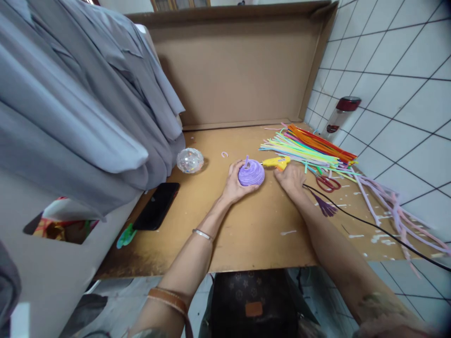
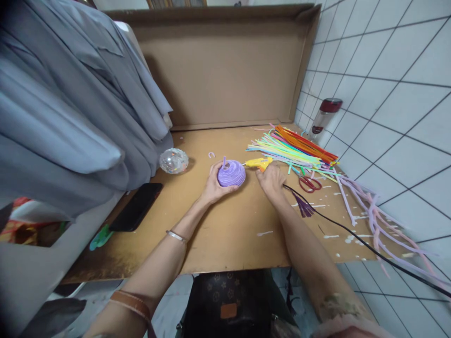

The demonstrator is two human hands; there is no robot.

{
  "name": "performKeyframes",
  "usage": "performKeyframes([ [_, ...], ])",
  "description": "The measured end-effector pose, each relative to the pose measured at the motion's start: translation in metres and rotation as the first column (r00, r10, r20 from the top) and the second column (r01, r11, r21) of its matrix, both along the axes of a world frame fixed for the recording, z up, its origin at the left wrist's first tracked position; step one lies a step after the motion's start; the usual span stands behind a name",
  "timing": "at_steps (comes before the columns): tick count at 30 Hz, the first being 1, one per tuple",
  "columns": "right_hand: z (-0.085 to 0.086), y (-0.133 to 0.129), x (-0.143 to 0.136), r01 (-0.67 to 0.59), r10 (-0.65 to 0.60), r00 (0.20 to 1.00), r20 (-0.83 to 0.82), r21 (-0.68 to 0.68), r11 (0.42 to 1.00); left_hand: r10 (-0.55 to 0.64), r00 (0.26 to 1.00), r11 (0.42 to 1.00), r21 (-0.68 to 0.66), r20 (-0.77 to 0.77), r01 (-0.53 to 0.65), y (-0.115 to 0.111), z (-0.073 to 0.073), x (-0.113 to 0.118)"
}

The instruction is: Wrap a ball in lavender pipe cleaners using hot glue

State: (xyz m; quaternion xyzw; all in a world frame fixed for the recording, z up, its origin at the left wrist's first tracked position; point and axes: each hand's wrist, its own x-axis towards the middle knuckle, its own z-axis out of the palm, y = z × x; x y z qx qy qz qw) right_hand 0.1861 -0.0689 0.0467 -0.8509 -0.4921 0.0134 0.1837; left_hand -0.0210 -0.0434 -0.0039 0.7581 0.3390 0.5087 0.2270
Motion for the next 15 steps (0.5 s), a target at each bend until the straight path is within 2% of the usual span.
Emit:
performKeyframes([
  [3, 0.003, -0.004, 0.007, 0.023, -0.018, 0.999, -0.031, 0.169, 0.985, 0.016, 1.0, 0.998, -0.056, 0.024, -0.015, 0.001, -0.001, -0.001],
  [5, 0.003, -0.004, 0.01, 0.026, -0.01, 0.999, -0.05, 0.314, 0.949, 0.007, 0.999, 0.993, -0.12, 0.054, 0.0, 0.002, -0.002, -0.002],
  [9, 0.0, -0.001, 0.007, -0.098, 0.093, 0.995, 0.039, 0.587, 0.804, -0.049, 0.99, 0.975, -0.21, 0.132, 0.076, 0.005, -0.004, -0.003],
  [12, -0.002, -0.003, -0.001, -0.24, 0.185, 0.971, 0.153, 0.66, 0.712, -0.083, 0.985, 0.971, -0.211, 0.155, 0.115, 0.006, -0.005, -0.004],
  [15, -0.001, -0.009, -0.007, -0.356, 0.253, 0.935, 0.25, 0.641, 0.68, -0.088, 0.984, 0.97, -0.211, 0.154, 0.12, 0.006, -0.003, -0.004],
])
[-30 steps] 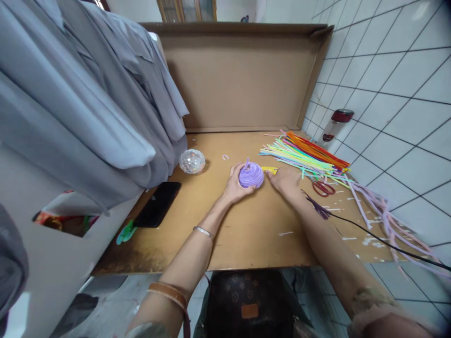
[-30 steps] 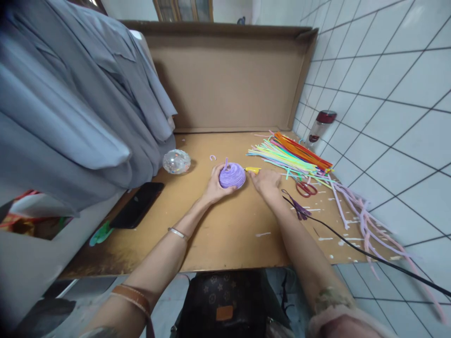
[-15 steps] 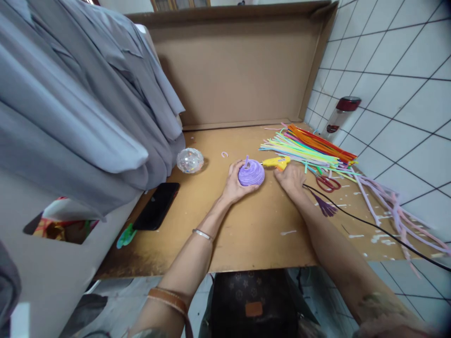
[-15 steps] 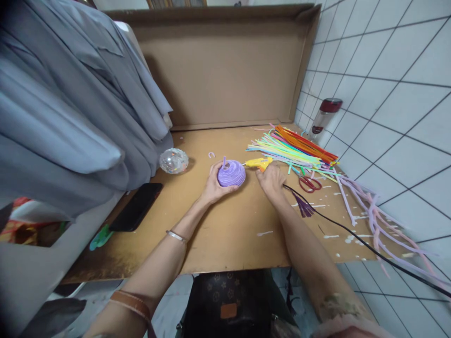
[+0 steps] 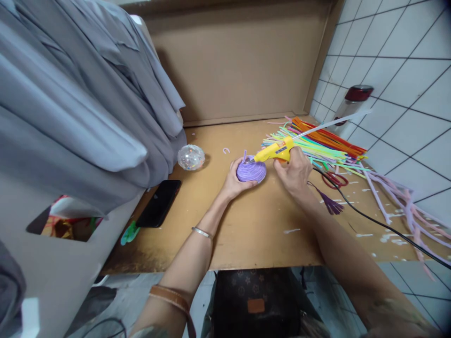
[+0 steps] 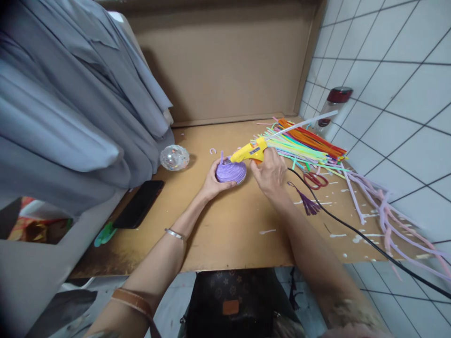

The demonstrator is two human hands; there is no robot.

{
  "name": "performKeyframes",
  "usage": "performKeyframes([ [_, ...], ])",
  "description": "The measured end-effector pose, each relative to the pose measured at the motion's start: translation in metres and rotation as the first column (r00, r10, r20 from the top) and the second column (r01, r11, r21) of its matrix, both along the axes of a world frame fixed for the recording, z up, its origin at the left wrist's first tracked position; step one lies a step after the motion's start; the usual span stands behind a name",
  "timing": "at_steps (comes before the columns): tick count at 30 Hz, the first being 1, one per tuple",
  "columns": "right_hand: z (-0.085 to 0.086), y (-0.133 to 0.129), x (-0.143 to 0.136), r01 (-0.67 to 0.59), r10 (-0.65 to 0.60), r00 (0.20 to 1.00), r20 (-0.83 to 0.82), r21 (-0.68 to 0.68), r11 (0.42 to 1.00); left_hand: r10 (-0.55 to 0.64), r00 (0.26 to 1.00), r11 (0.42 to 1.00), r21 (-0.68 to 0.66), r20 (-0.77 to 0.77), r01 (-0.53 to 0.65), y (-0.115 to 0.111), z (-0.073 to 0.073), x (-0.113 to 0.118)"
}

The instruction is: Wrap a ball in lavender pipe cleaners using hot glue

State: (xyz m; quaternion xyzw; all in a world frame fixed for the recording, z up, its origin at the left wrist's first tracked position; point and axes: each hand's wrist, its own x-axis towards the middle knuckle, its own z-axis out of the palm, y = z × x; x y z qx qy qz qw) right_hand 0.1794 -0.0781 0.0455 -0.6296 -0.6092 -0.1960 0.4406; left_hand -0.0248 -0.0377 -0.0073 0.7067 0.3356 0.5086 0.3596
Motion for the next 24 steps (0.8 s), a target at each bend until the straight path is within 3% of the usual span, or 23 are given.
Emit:
performKeyframes([
  [10, 0.0036, -0.006, -0.0012, -0.008, 0.004, 0.995, 0.099, 0.042, 0.999, -0.005, 1.0, 1.0, -0.027, 0.003, 0.006, -0.0033, 0.0052, 0.0023],
  [24, 0.0067, -0.0103, -0.0042, -0.054, 0.053, 0.994, 0.099, 0.009, 0.998, -0.025, 1.0, 1.0, -0.017, 0.001, 0.025, -0.004, 0.0039, 0.0042],
])
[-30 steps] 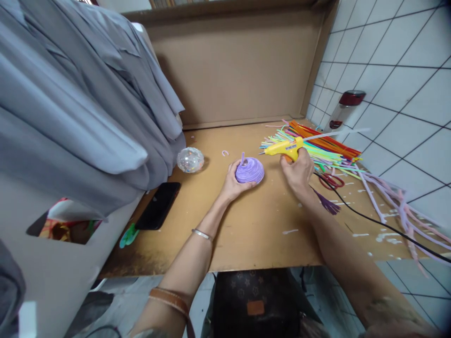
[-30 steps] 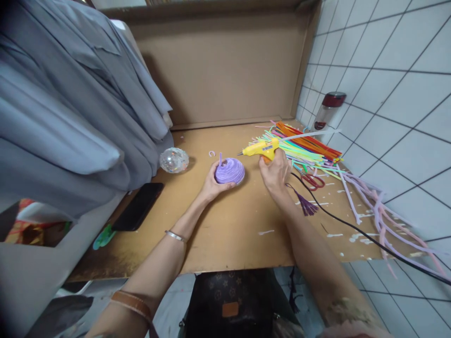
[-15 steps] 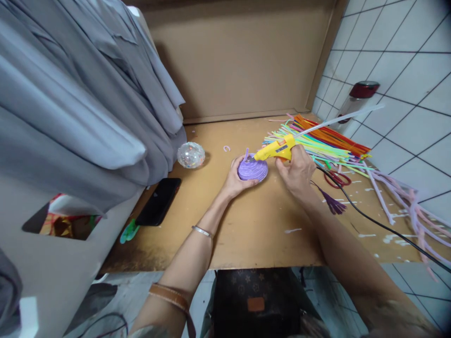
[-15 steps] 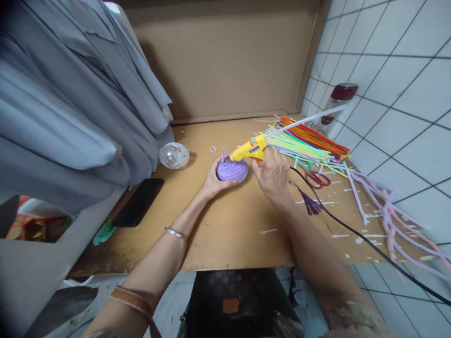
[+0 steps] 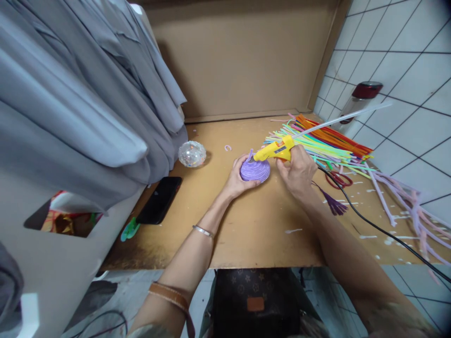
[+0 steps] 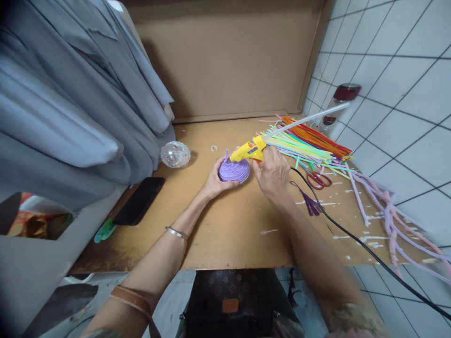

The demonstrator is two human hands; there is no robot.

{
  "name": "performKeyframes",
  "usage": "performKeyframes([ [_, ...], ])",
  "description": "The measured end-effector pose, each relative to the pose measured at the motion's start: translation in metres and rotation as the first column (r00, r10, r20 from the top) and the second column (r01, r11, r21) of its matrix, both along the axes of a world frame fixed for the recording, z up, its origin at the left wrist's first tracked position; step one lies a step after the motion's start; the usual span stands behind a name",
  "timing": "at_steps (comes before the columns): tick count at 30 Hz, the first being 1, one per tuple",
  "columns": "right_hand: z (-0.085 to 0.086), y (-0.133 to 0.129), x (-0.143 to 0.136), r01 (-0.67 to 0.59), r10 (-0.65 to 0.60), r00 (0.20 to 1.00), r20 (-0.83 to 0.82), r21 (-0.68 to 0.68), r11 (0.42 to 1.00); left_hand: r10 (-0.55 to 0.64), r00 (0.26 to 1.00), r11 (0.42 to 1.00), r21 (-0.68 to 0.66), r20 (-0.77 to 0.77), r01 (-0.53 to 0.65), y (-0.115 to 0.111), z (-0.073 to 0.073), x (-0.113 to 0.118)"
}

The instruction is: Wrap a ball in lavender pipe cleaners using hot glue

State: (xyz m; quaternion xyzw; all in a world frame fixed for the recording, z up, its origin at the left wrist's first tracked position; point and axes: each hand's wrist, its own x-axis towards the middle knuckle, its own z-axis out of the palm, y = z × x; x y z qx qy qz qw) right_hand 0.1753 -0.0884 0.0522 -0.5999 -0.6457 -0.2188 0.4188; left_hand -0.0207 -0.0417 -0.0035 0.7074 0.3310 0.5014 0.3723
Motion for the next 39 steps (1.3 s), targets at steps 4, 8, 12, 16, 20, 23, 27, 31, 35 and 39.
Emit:
performKeyframes([
  [4, 0.0013, -0.0015, -0.0004, 0.01, -0.01, 0.999, 0.031, -0.001, 1.0, 0.003, 1.0, 1.0, -0.001, -0.002, -0.003, -0.0005, 0.0005, -0.0005],
  [8, 0.0028, -0.0027, -0.0011, 0.027, -0.026, 0.999, 0.046, -0.011, 1.0, 0.006, 1.0, 1.0, 0.006, -0.021, -0.006, -0.0012, 0.0013, -0.0005],
  [12, 0.0042, -0.0039, -0.0016, 0.032, -0.031, 0.997, 0.067, -0.011, 0.999, 0.003, 1.0, 1.0, 0.007, -0.021, -0.003, -0.0009, 0.0006, -0.0003],
  [16, 0.005, -0.0048, -0.0013, 0.036, -0.036, 0.996, 0.08, 0.001, 0.999, 0.014, 1.0, 1.0, 0.014, -0.026, -0.014, -0.0009, 0.0004, -0.0001],
  [20, 0.005, -0.005, 0.0, 0.029, -0.029, 0.996, 0.087, -0.004, 1.0, 0.012, 1.0, 1.0, 0.007, -0.003, -0.012, -0.0022, 0.0019, 0.0003],
  [23, 0.0053, -0.0052, 0.0009, 0.022, -0.021, 0.995, 0.093, -0.009, 1.0, 0.02, 1.0, 1.0, 0.021, -0.001, -0.02, -0.0028, 0.0026, 0.0007],
  [27, 0.007, -0.0065, 0.0011, 0.008, -0.006, 0.995, 0.096, -0.022, 1.0, 0.029, 0.999, 0.999, 0.028, -0.015, -0.029, -0.0027, 0.0027, 0.0008],
  [31, 0.0081, -0.0076, 0.0009, 0.002, 0.001, 0.995, 0.102, -0.027, 1.0, 0.016, 1.0, 1.0, 0.017, -0.02, -0.015, -0.003, 0.0027, 0.0003],
  [35, 0.0076, -0.0071, 0.0019, 0.009, -0.009, 0.992, 0.128, 0.0, 1.0, 0.011, 1.0, 1.0, 0.021, -0.018, -0.01, -0.0037, 0.0036, 0.0],
  [39, 0.0073, -0.0063, 0.0033, -0.003, -0.001, 0.99, 0.139, 0.024, 1.0, -0.005, 1.0, 1.0, 0.005, 0.008, 0.005, -0.0042, 0.0045, 0.0002],
])
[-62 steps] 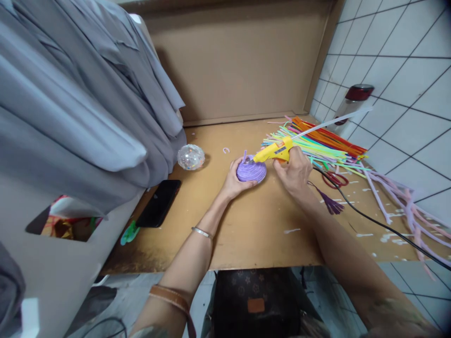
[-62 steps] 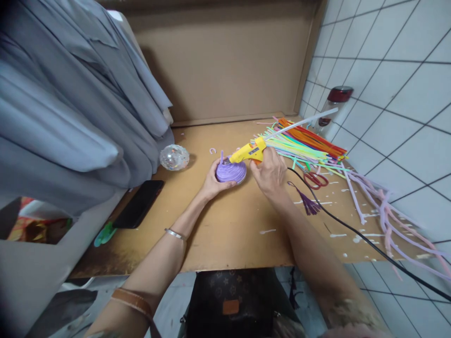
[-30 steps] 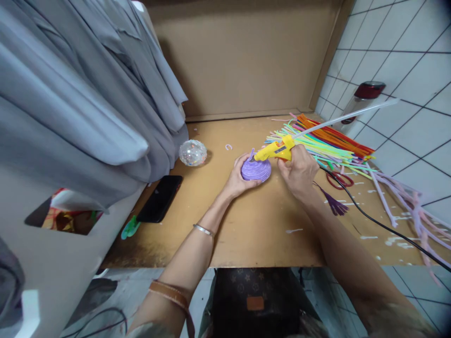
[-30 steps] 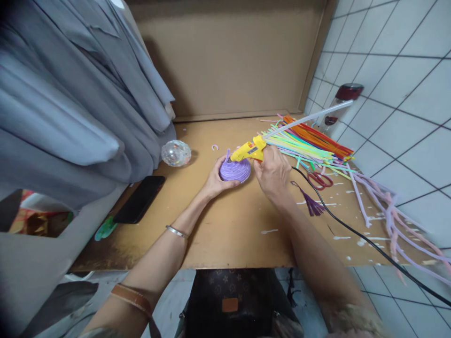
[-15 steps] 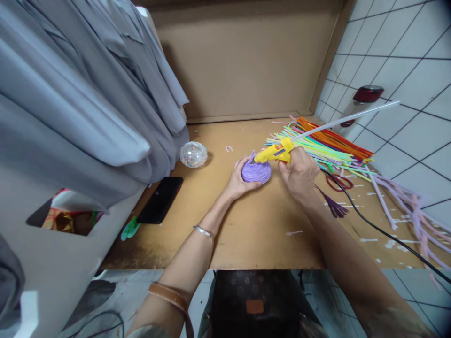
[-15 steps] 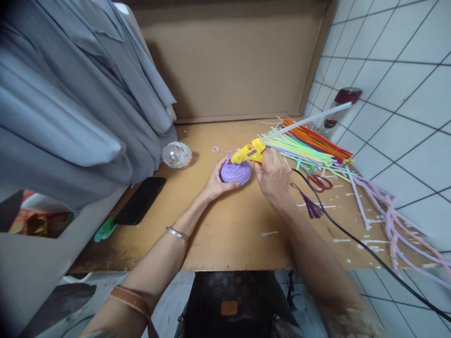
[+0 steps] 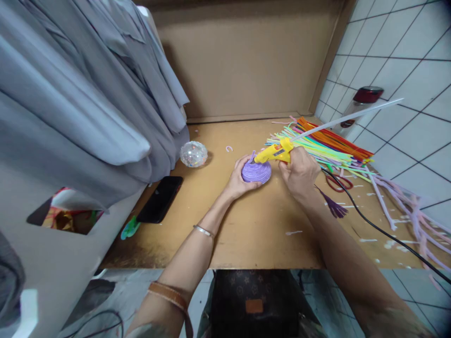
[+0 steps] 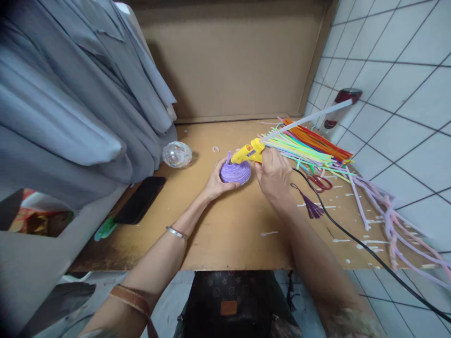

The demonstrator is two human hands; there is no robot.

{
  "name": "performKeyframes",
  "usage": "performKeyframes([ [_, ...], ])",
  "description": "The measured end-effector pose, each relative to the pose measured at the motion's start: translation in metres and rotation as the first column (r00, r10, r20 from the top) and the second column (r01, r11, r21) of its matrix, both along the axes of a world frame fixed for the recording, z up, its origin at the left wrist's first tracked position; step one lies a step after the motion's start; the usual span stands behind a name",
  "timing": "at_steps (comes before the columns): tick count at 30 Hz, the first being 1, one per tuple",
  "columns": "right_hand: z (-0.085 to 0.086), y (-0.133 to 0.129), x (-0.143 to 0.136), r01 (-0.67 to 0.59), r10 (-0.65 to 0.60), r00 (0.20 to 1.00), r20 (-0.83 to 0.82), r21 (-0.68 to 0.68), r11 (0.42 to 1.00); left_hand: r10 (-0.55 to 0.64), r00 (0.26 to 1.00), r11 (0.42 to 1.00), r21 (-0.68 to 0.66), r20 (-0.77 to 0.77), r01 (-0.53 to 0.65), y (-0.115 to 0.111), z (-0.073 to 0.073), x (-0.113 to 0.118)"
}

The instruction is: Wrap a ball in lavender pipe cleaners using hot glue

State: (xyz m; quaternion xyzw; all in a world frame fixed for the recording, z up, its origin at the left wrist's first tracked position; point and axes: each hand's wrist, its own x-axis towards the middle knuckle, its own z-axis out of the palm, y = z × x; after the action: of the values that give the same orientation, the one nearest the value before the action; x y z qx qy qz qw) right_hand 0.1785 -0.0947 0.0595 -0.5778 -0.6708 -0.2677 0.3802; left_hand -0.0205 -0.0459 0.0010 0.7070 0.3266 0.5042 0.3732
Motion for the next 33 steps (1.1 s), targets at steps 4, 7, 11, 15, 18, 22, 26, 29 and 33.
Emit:
performKeyframes([
  [4, 0.001, -0.0005, 0.0001, -0.021, 0.021, 1.0, -0.006, 0.014, 1.0, 0.004, 1.0, 1.0, -0.008, 0.001, -0.004, 0.0002, -0.0005, -0.0001],
  [7, 0.0019, -0.001, 0.0, -0.003, 0.003, 1.0, -0.007, 0.014, 1.0, 0.006, 1.0, 1.0, -0.004, 0.007, -0.006, 0.0009, -0.0015, -0.0002],
  [11, 0.003, -0.0011, 0.0009, 0.042, -0.042, 0.999, -0.015, 0.025, 0.999, -0.002, 1.0, 1.0, -0.005, 0.01, 0.002, 0.0015, -0.002, -0.0001],
  [15, 0.0036, -0.0013, 0.0009, 0.034, -0.033, 0.999, -0.032, 0.014, 0.999, 0.004, 1.0, 1.0, -0.001, -0.005, -0.004, 0.0015, -0.002, -0.0001],
  [18, 0.0036, -0.0016, 0.0001, 0.016, -0.016, 0.999, -0.036, -0.005, 1.0, 0.015, 1.0, 1.0, 0.003, -0.011, -0.015, 0.0015, -0.0025, -0.0002],
  [22, 0.0034, -0.0015, -0.0003, 0.006, -0.006, 1.0, -0.016, -0.013, 1.0, 0.007, 1.0, 1.0, 0.007, -0.003, -0.007, 0.0017, -0.0035, -0.0003],
  [26, 0.0041, -0.0017, 0.0, 0.017, -0.017, 1.0, 0.019, 0.012, 1.0, 0.001, 1.0, 1.0, 0.015, 0.004, -0.001, 0.0018, -0.0039, -0.0005],
  [29, 0.0057, -0.0024, 0.0004, 0.013, -0.016, 0.998, 0.066, 0.039, 0.999, -0.006, 1.0, 1.0, 0.015, 0.012, 0.006, 0.0019, -0.004, -0.0005],
  [33, 0.0087, -0.0036, 0.0011, -0.004, -0.007, 0.99, 0.143, 0.07, 0.998, -0.002, 1.0, 1.0, 0.021, 0.005, 0.002, 0.0022, -0.0044, -0.0005],
])
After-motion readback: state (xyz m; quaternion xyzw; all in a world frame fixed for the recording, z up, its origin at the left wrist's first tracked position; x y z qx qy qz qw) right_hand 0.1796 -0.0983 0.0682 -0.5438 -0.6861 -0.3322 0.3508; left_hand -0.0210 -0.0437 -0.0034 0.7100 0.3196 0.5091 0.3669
